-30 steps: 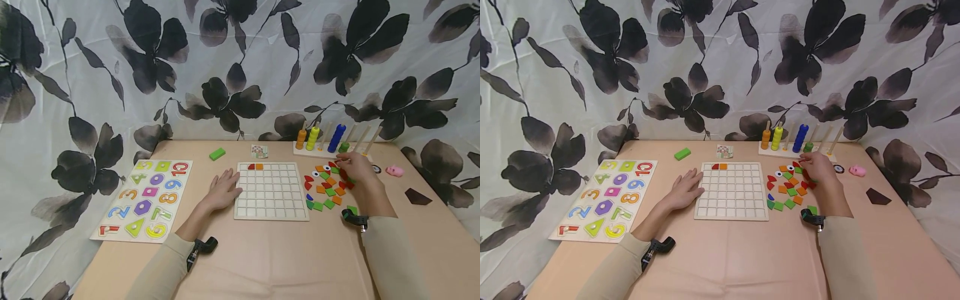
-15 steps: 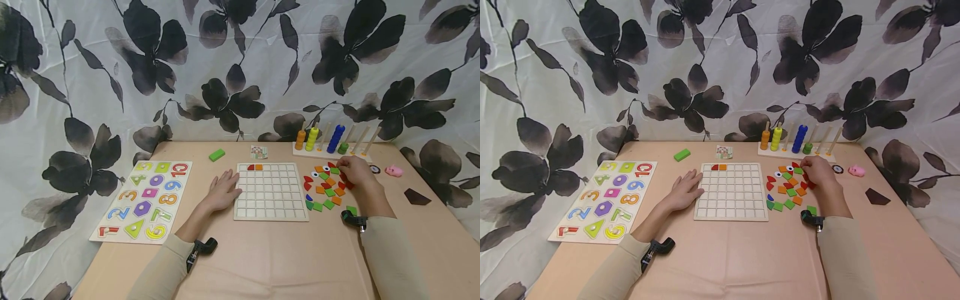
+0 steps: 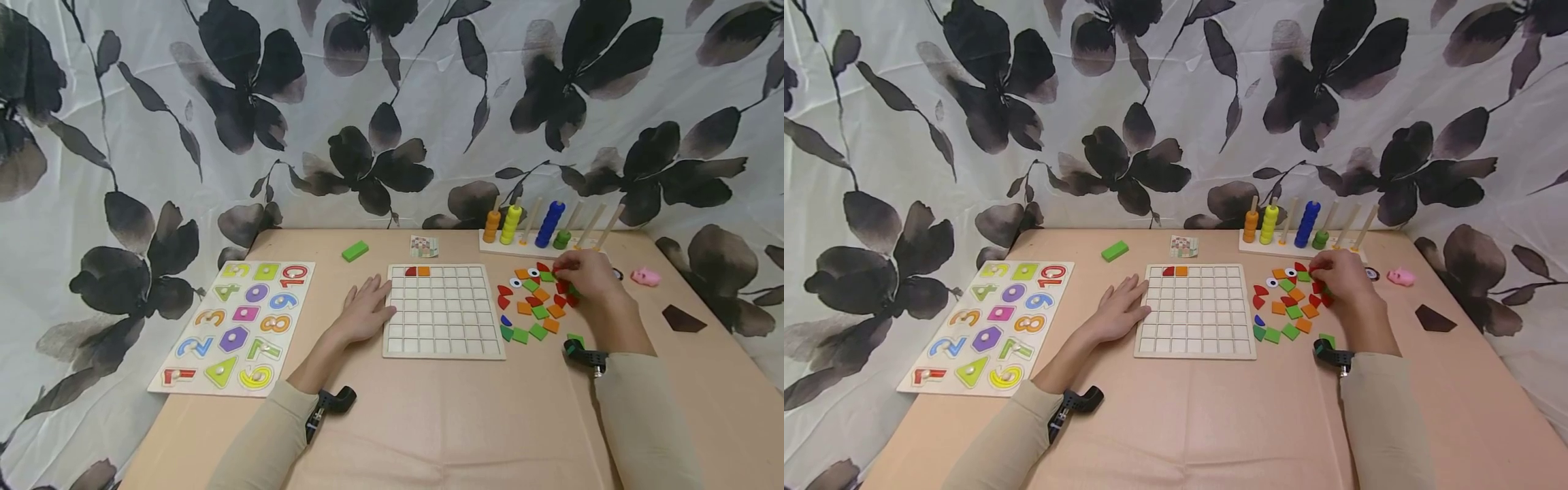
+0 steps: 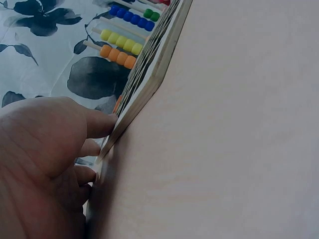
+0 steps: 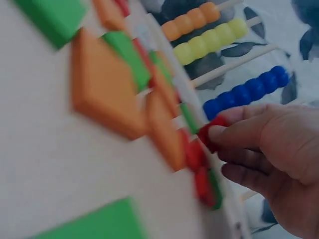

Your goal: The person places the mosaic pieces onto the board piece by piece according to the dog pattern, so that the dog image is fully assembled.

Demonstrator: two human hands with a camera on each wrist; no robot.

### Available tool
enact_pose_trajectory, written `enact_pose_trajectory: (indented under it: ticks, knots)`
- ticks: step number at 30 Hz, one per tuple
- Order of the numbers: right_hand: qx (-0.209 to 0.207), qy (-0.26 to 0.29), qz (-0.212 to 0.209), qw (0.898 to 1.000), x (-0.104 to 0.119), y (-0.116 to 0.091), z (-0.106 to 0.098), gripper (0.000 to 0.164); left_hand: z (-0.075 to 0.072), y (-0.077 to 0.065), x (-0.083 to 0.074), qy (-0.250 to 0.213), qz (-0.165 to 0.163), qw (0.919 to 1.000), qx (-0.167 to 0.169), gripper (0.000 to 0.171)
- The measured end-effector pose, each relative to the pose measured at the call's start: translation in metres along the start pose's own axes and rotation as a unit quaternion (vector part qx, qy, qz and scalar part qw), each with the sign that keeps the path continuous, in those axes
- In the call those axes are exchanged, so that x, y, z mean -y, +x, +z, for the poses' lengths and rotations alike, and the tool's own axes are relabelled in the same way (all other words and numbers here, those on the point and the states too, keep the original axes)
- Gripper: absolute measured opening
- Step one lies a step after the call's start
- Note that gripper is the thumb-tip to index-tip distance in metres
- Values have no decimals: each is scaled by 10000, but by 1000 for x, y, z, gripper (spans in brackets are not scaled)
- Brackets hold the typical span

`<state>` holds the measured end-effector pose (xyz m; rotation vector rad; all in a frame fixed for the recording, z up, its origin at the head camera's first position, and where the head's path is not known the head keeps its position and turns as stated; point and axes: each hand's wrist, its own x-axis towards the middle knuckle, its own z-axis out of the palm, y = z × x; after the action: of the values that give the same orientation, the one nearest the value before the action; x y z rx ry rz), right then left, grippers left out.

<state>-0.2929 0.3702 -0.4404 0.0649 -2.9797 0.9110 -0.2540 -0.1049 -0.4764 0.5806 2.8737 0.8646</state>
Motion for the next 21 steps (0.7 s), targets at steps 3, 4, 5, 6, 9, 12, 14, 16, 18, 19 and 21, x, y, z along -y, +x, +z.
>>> enact_pose_trajectory:
  ticks: [3, 4, 5, 6, 9, 12, 14, 16, 18, 19, 21]
  knots:
    - [14, 78, -254, 9996, 22, 2, -7, 20, 0, 0, 0, -29, -38, 10000, -21, 61]
    - [-3, 135, -391, 9991, 32, 3, -8, 20, -1, -1, 0, -45, -52, 10000, -24, 61]
    - [-26, 227, -543, 9983, 43, 5, -7, 19, -1, -1, 0, -64, -52, 10000, -30, 61]
    - [-30, 313, -751, 9967, 55, 7, -6, 18, -1, 0, 0, -71, -54, 10000, -35, 61]
    - [69, 640, -1390, 9882, 93, 16, 3, 16, -2, 0, 0, -76, -45, 10000, -40, 60]
    - [405, 901, -1806, 9786, 126, 29, 22, 14, -2, 0, -1, -85, -49, 9999, -28, 60]
    - [699, 954, -1943, 9738, 142, 40, 39, 15, -2, 1, -1, -92, -37, 9999, -20, 61]
    - [1005, 867, -2020, 9704, 154, 51, 56, 15, -1, 1, -1, -92, -37, 10000, -9, 61]
    - [1275, 727, -2086, 9669, 163, 62, 72, 16, -1, 2, -1, -76, -33, 10000, -1, 61]
    - [1354, 610, -2143, 9654, 165, 66, 79, 15, -1, 2, -1, -83, -31, 10000, 1, 61]
    - [1450, 379, -2194, 9640, 170, 73, 90, 12, -1, 2, -2, -92, -37, 10000, -8, 61]
